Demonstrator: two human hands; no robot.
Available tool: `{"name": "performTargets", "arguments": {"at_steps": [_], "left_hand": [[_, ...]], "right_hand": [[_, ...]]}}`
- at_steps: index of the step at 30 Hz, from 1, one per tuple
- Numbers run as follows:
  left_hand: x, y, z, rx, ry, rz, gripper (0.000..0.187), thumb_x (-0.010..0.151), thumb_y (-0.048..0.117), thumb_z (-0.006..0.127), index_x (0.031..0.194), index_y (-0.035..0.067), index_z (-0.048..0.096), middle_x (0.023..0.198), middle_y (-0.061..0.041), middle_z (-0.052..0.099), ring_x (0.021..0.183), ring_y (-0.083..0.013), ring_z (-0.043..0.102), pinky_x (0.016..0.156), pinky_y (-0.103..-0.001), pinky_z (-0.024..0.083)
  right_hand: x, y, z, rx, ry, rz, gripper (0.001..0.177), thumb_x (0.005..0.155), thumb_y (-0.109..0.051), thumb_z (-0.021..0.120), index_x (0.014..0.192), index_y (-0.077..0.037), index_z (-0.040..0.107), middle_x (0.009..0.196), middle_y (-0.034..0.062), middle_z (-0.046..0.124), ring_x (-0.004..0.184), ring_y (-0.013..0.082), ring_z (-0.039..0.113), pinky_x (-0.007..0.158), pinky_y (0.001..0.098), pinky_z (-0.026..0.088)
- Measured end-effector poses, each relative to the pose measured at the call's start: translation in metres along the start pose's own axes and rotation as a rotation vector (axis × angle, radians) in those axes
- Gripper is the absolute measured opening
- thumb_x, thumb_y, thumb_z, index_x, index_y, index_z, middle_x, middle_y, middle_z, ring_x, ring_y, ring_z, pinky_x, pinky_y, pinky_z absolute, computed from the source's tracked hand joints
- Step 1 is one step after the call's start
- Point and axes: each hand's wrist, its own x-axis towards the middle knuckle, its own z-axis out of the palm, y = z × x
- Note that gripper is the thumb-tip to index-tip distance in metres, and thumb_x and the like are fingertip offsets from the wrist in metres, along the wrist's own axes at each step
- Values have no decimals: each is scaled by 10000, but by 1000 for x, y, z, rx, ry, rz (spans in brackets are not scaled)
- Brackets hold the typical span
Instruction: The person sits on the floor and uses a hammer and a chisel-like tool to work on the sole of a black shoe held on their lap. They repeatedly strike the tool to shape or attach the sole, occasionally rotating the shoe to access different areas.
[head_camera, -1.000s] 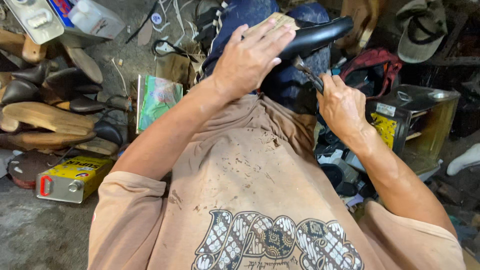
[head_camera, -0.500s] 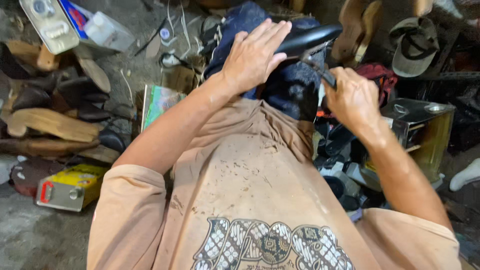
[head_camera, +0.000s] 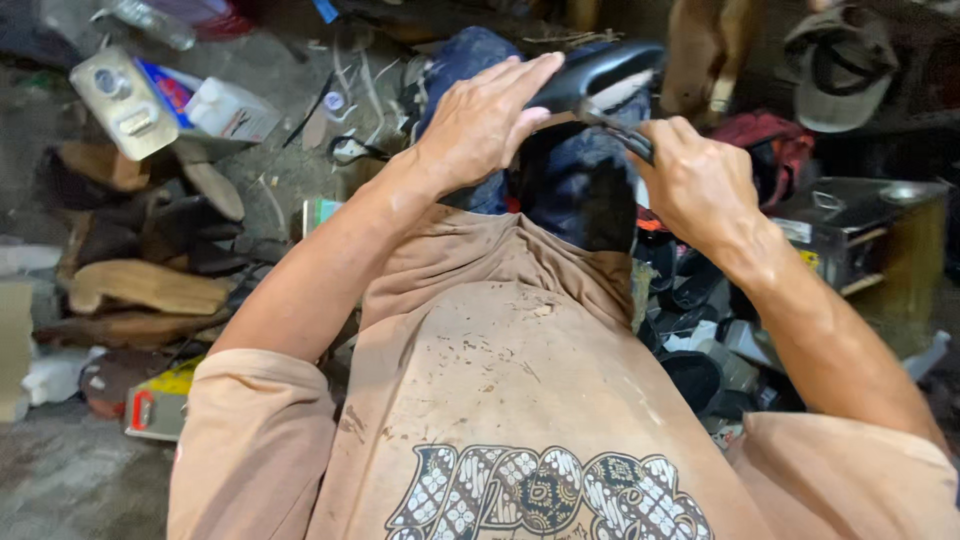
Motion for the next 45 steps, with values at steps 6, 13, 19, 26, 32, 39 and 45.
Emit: {"name": "performTargets", "arguments": {"at_steps": [6,13,19,26,32,39,45], "left_hand": [[-3,25,0,75,1,36,585,1072,268,691,1544,117,381,1537,-108,546,1381,-394,546,953,-516,570],[12,47,3,141,-127,-199,608,1075,454,526,1562,142,340,1610,-92,397,1460,-352,332,1032,-649,405],[17,27,3,116,-151,-131,645,1065,449,614,1543,110,344,1587,-105,423,1423,-407,399,993,-672,466],[28,10,-15,-125,-262,-35,576,1080,341,570,1529,67,337,1566,-212,425,1424,-524,380,1109,-674,338],[37,8,-29,-232,-312,-4,516,1068,246,534,1506,43,352,1527,-235,471,1296,-467,522,1031,-555,426],[31,15,-20,-254,-218,-12,488,1052,276,613,1430,39,416,1447,-201,552,1296,-413,548,1062,-495,431],[22,29,-7,-2,-101,8,548,1038,350,622,1465,67,427,1479,-145,508,1362,-342,492,1023,-521,445]], "right_hand": [[-21,1,48,-120,392,-101,242,961,-1,657,1195,-47,695,844,79,659,515,180,595,334,332,505],[-19,5,64,-191,103,40,277,952,-344,689,1102,-149,561,945,67,648,618,395,681,456,519,524],[0,8,9,-1,-108,-50,244,1057,-304,551,1025,-62,542,859,166,685,679,461,673,560,564,501],[-3,4,16,112,74,-17,249,1042,-312,634,1148,-88,608,954,131,646,720,483,661,514,603,493],[3,13,6,88,104,-119,263,1085,-289,652,1133,-37,589,968,153,726,733,436,701,502,573,511],[-6,4,56,-101,331,-64,243,991,-211,769,1196,-121,674,892,40,638,596,267,684,418,425,556],[-17,7,69,111,141,36,223,1019,-293,661,1010,-98,553,916,105,692,690,476,651,495,573,449]]}}
